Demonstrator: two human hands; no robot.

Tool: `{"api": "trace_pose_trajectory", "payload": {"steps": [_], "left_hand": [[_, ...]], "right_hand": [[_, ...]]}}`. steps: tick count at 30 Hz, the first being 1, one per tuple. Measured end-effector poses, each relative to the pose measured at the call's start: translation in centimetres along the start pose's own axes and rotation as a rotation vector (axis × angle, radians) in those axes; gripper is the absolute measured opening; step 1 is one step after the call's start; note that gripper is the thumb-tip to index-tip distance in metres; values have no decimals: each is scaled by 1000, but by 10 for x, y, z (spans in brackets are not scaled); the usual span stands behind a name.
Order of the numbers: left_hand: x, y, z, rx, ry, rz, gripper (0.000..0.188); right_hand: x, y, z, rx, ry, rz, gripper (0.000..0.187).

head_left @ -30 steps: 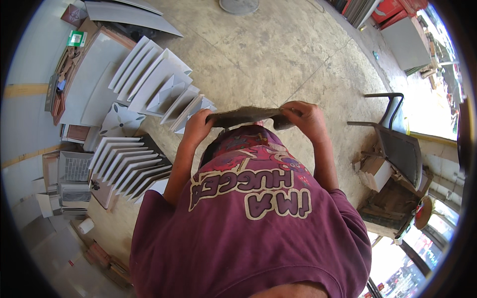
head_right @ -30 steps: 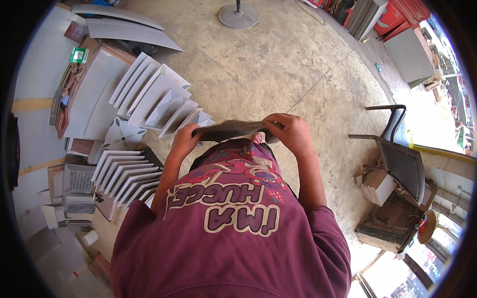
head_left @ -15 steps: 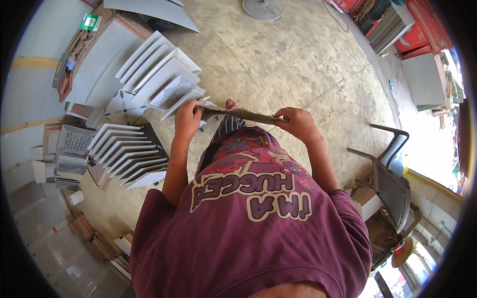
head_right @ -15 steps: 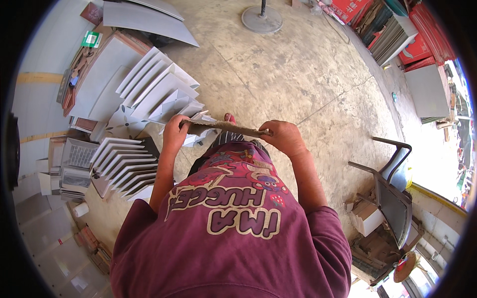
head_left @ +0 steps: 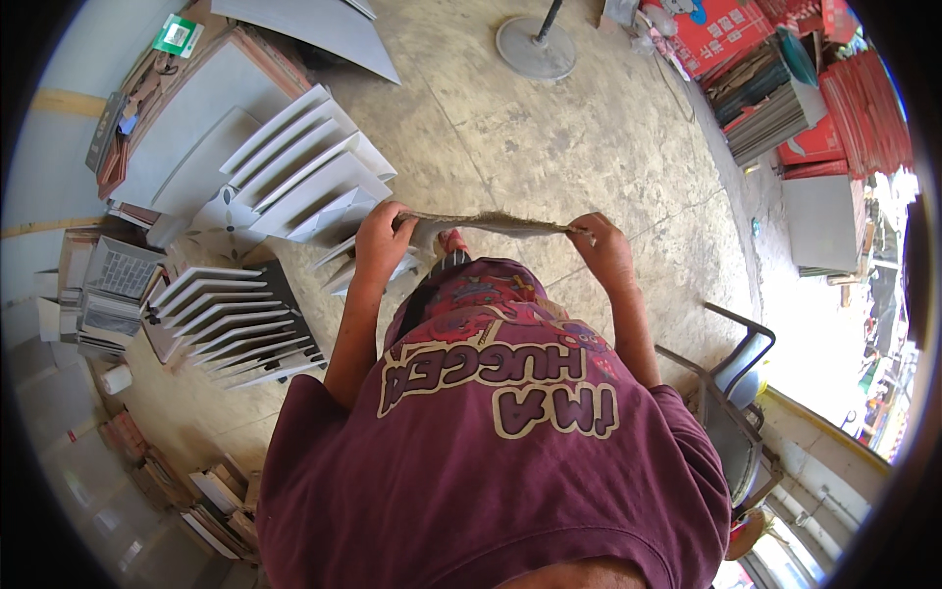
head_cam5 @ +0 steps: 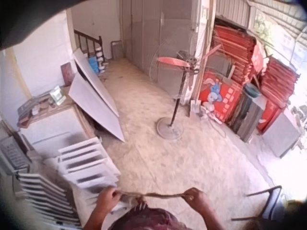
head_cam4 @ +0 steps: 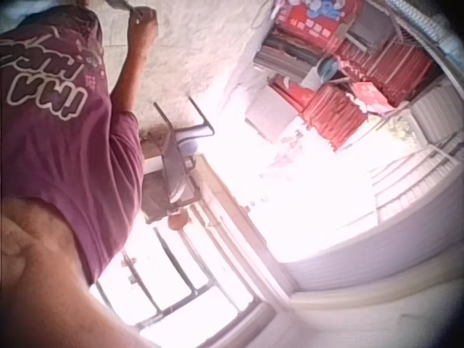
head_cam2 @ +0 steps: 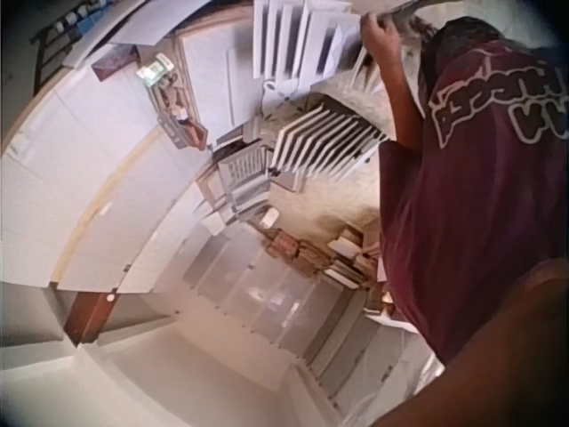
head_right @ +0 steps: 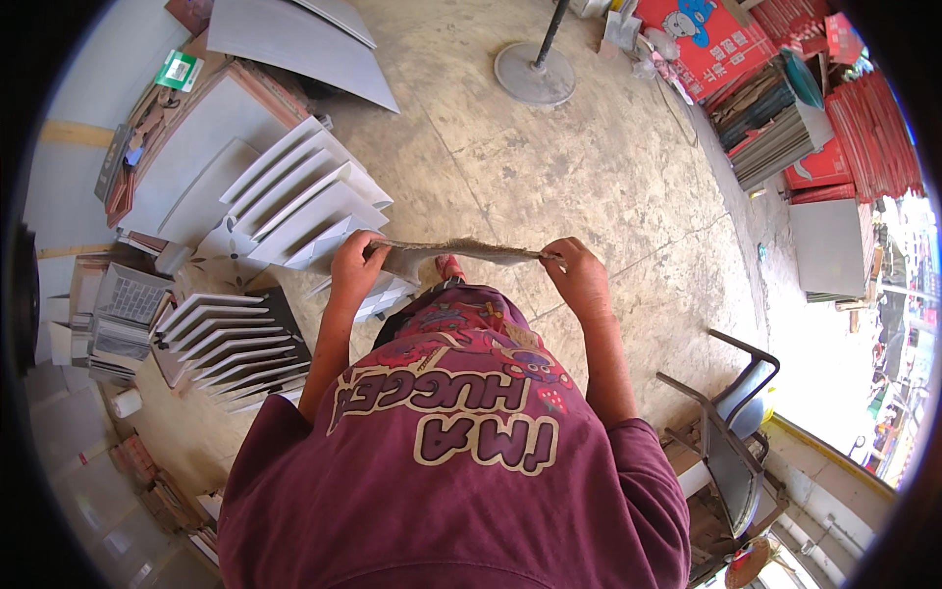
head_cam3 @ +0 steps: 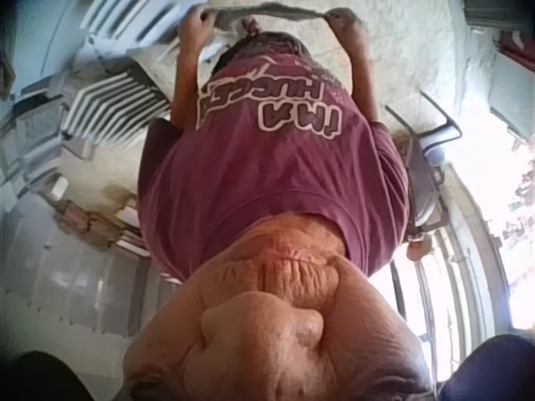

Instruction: The person picks up a cloth and wipes the outer cage of a large floor fan.

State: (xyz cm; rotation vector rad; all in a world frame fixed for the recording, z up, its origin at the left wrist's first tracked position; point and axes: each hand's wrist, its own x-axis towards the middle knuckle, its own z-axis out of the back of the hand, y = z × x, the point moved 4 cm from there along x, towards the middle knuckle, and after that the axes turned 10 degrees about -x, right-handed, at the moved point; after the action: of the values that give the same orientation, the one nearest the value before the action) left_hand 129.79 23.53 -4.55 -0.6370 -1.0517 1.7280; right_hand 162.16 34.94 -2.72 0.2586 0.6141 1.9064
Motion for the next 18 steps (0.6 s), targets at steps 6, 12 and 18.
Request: {"api": "trace_pose_trajectory", "payload": {"steps": [6, 12, 18], "left_hand": [[64, 10, 10, -41, 42, 19, 11], [114, 22, 14, -61, 44, 47, 11], [153, 25, 12, -74, -2, 63, 13]], "right_hand": [[80, 17, 11, 104, -148, 8, 10], [139, 39, 20, 211, -133, -74, 11], [201, 35, 22, 196, -134, -5, 14]]}}
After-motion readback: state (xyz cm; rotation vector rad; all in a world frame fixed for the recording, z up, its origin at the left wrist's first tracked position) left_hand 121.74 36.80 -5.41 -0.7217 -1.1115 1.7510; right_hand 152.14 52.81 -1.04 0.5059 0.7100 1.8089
